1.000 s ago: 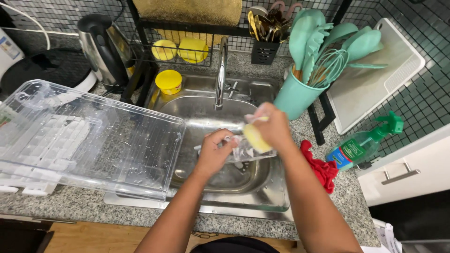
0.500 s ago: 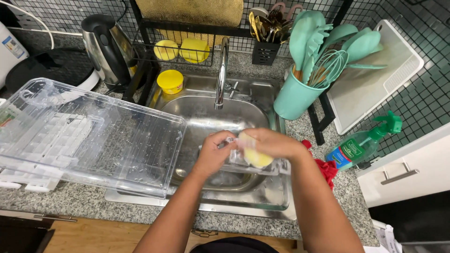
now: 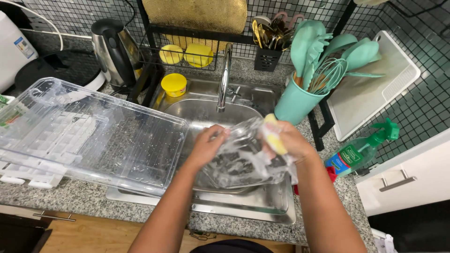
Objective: Scrubbing and rinsing a clear plastic refrigerator drawer in a kitchen sink.
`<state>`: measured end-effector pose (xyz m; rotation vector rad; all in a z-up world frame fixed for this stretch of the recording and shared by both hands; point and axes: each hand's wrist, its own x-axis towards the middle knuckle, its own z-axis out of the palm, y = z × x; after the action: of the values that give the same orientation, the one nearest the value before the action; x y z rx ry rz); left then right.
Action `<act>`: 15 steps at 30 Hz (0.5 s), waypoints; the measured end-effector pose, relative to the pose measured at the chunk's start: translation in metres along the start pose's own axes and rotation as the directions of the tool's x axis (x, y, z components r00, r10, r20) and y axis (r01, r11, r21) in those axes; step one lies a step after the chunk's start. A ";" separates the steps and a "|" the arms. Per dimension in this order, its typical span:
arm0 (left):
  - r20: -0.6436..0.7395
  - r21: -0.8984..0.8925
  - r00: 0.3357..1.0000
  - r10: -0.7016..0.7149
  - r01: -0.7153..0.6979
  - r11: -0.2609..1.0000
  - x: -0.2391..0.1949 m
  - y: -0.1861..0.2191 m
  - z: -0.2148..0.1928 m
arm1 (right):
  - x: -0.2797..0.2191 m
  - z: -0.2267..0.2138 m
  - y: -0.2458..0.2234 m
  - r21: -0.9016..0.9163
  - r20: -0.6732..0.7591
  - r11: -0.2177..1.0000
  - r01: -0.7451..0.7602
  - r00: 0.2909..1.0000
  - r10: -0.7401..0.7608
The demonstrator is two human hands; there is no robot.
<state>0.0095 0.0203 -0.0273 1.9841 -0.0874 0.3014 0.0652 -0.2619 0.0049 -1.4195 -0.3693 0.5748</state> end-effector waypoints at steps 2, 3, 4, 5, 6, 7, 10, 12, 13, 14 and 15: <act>-0.078 0.077 0.996 -0.033 0.039 0.996 -0.002 -0.010 -0.008 | 0.005 -0.018 0.004 0.036 -0.021 0.998 0.050 0.999 -0.049; -0.158 0.149 0.986 -0.058 0.082 0.985 -0.002 -0.015 -0.012 | 0.008 -0.027 0.006 0.069 -0.044 0.993 0.100 0.994 -0.097; -0.160 0.149 0.986 -0.057 0.081 0.986 0.002 -0.029 -0.006 | 0.009 -0.028 0.005 0.068 -0.044 0.993 0.101 0.994 -0.098; -0.200 -0.160 0.979 -0.047 0.015 0.987 0.006 -0.043 -0.001 | 0.010 -0.030 0.005 0.224 -0.187 0.967 0.119 0.979 -0.077; -0.243 -0.449 0.969 -0.053 -0.064 0.891 0.008 -0.057 0.003 | 0.011 -0.030 0.005 0.369 -0.319 0.916 0.157 0.947 -0.034; -0.247 -0.449 0.968 -0.056 -0.063 0.891 0.006 -0.048 0.002 | 0.011 -0.030 0.007 0.369 -0.315 0.917 0.154 0.948 -0.033; -0.219 -0.677 0.928 -0.303 0.080 0.732 0.002 -0.021 -0.008 | 0.012 -0.027 0.009 0.365 -0.313 0.884 0.292 0.933 -0.178; -0.087 -0.770 0.876 -0.475 0.243 0.590 -0.001 -0.005 -0.017 | 0.011 -0.022 0.008 0.483 -0.330 0.813 0.324 0.928 -0.174; -0.088 -0.770 0.876 -0.474 0.242 0.590 0.001 -0.014 -0.018 | 0.010 -0.018 0.004 0.483 -0.330 0.813 0.324 0.928 -0.174; 0.038 -0.788 0.873 -0.486 0.325 0.522 0.002 -0.023 -0.019 | 0.008 -0.015 0.001 0.493 -0.378 0.795 0.353 0.910 -0.170; 0.164 -0.793 0.859 -0.486 0.408 0.453 0.004 -0.032 -0.020 | 0.007 -0.011 -0.002 0.501 -0.425 0.776 0.382 0.890 -0.164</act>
<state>0.0160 0.0521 -0.0469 0.9856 0.3207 -0.0289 0.0773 -0.2667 0.0045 -0.8271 -0.0865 0.1418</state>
